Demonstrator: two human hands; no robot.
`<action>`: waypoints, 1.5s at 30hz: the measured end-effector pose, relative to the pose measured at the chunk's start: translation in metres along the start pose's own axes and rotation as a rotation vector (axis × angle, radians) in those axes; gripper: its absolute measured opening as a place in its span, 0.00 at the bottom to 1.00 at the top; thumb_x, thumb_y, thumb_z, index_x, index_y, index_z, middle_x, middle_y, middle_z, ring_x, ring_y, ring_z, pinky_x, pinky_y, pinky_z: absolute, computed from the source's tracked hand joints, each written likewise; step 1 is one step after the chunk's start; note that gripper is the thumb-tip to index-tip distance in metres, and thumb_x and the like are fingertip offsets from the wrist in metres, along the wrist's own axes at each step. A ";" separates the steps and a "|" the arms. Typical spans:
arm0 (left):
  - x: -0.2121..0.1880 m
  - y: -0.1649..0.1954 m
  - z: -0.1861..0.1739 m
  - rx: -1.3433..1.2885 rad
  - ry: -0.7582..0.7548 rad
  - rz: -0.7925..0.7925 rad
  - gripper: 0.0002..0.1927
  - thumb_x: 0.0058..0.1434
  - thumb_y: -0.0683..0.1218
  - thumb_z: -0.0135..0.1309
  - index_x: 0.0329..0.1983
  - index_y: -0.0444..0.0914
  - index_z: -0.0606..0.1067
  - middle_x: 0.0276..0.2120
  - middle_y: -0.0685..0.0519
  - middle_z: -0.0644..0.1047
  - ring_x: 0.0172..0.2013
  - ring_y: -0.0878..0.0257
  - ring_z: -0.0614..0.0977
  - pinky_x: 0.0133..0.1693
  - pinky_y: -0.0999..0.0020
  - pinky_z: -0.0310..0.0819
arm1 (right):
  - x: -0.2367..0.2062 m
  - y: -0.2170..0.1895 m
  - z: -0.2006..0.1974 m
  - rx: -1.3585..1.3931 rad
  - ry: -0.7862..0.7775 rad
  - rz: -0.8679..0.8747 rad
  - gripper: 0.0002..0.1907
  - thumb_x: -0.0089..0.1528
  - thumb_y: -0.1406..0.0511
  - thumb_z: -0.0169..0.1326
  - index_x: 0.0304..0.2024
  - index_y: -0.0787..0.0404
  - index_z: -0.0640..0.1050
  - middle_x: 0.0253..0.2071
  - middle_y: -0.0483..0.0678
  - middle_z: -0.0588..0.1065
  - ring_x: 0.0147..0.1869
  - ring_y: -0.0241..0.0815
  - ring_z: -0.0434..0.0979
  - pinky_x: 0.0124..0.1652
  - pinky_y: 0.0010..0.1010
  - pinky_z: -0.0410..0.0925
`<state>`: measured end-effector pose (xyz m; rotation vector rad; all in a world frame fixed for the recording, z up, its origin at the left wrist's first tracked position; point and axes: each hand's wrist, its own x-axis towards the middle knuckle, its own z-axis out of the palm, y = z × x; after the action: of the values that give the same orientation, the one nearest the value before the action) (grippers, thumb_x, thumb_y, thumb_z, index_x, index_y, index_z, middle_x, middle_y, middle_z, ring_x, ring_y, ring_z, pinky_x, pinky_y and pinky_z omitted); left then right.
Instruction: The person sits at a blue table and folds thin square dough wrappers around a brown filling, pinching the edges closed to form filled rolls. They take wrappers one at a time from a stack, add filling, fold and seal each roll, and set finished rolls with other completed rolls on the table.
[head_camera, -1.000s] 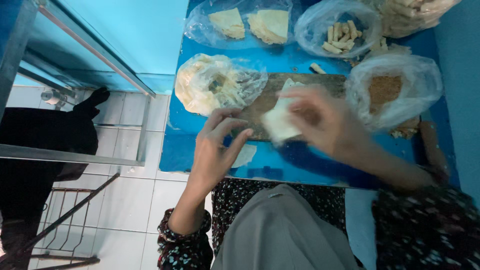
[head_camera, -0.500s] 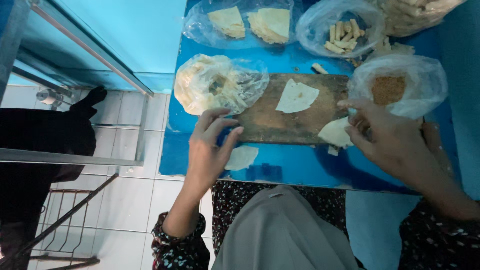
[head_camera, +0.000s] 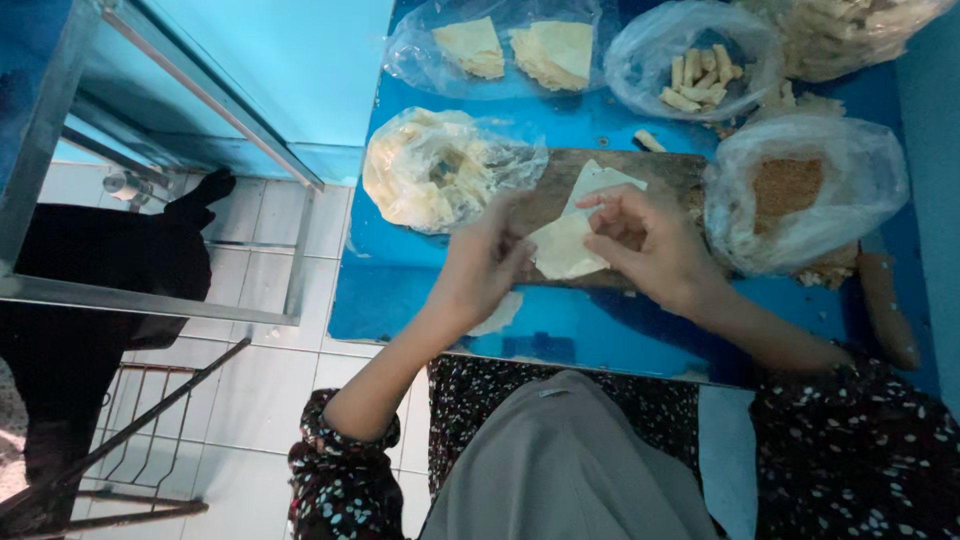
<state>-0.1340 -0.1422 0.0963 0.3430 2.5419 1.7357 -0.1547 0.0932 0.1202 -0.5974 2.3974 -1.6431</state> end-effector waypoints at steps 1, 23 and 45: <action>0.000 -0.001 0.002 0.146 0.010 0.022 0.30 0.63 0.37 0.56 0.68 0.38 0.66 0.36 0.41 0.80 0.38 0.47 0.84 0.40 0.56 0.77 | -0.002 0.003 0.001 -0.092 0.008 -0.021 0.20 0.65 0.70 0.59 0.59 0.57 0.75 0.40 0.47 0.77 0.40 0.32 0.78 0.38 0.25 0.73; -0.044 -0.003 0.016 0.723 0.248 0.504 0.10 0.55 0.39 0.53 0.40 0.34 0.75 0.48 0.43 0.74 0.48 0.46 0.74 0.54 0.51 0.68 | 0.008 -0.023 0.008 -0.804 0.134 -0.370 0.24 0.63 0.69 0.60 0.63 0.54 0.75 0.45 0.50 0.74 0.43 0.48 0.79 0.38 0.40 0.72; -0.050 -0.007 0.039 0.605 0.415 0.447 0.11 0.57 0.40 0.56 0.44 0.32 0.76 0.45 0.45 0.74 0.52 0.47 0.74 0.62 0.41 0.61 | 0.108 -0.009 0.026 -0.598 -0.152 -0.598 0.17 0.55 0.82 0.51 0.38 0.58 0.79 0.49 0.51 0.66 0.58 0.52 0.68 0.53 0.42 0.67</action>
<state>-0.0798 -0.1199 0.0706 0.6766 3.4991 1.1617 -0.2404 0.0227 0.1276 -1.5943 2.7387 -0.9227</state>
